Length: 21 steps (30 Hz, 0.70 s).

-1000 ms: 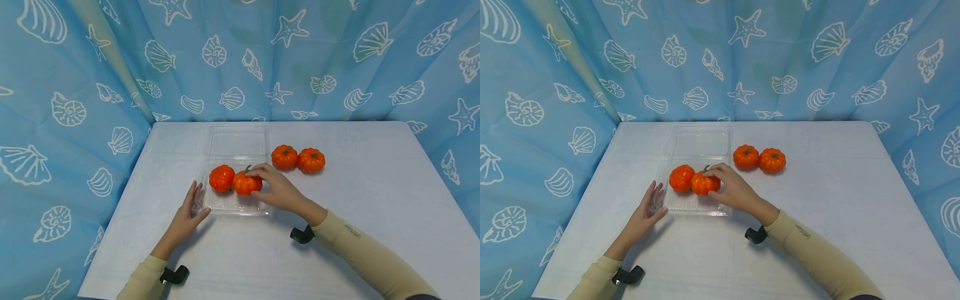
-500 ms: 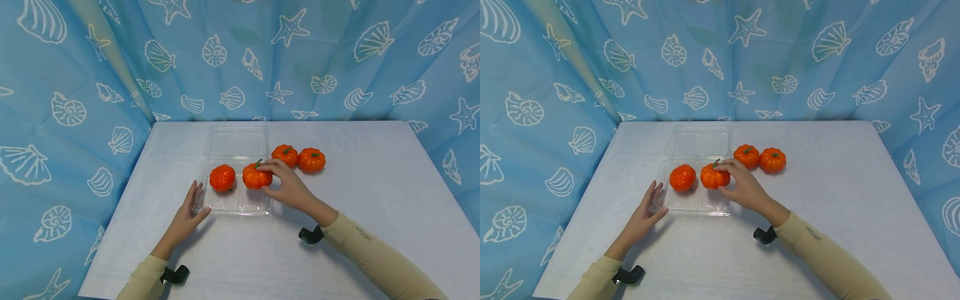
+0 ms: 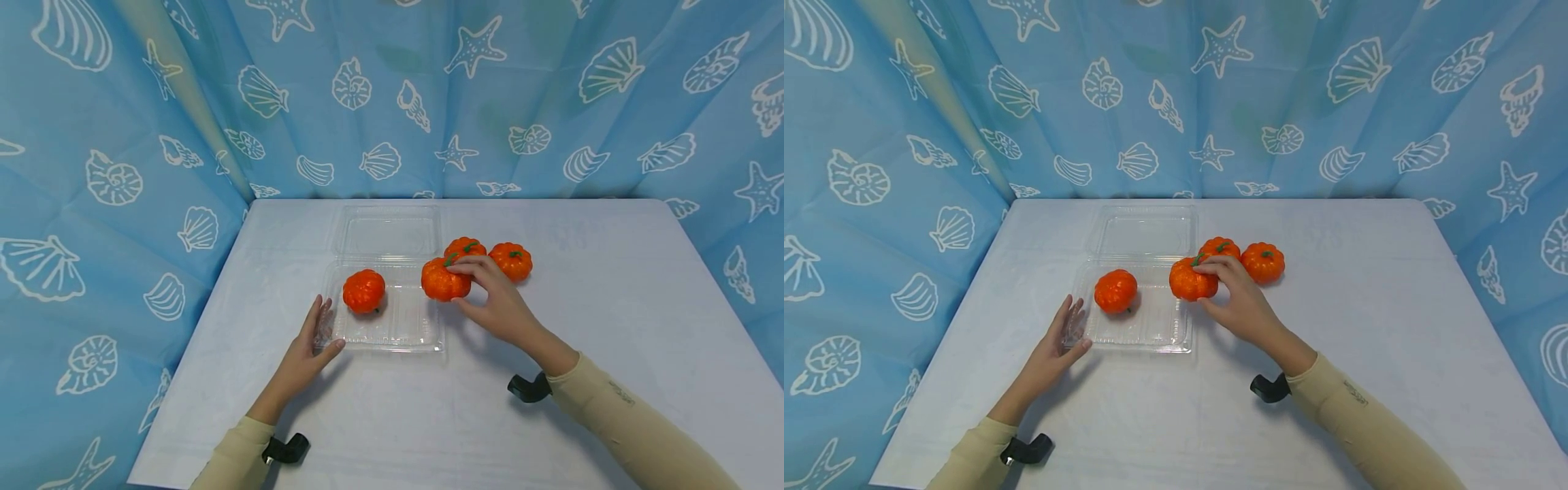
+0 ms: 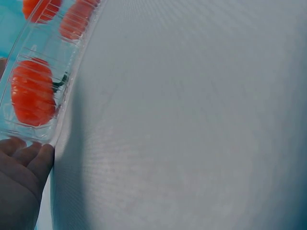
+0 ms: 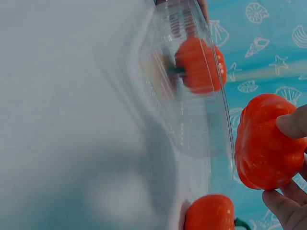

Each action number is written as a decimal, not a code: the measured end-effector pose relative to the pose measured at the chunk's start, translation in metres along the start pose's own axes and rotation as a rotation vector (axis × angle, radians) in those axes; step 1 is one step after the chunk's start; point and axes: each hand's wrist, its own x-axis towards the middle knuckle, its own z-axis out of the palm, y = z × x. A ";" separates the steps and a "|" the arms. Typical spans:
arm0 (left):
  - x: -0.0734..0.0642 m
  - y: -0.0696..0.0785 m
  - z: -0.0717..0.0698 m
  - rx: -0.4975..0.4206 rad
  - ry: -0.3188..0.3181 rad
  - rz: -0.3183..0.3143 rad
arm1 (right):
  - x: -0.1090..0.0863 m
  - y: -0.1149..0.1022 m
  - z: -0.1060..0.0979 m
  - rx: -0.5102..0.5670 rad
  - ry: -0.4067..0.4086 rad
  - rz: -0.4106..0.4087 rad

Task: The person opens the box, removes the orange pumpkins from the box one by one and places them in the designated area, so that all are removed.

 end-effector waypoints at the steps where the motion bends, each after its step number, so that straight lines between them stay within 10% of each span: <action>1: 0.000 0.000 0.000 -0.001 0.001 0.002 | -0.001 0.001 -0.002 -0.003 0.004 0.000; 21: 0.000 -0.002 0.001 -0.001 0.005 0.021 | -0.021 0.036 -0.011 -0.096 -0.012 0.116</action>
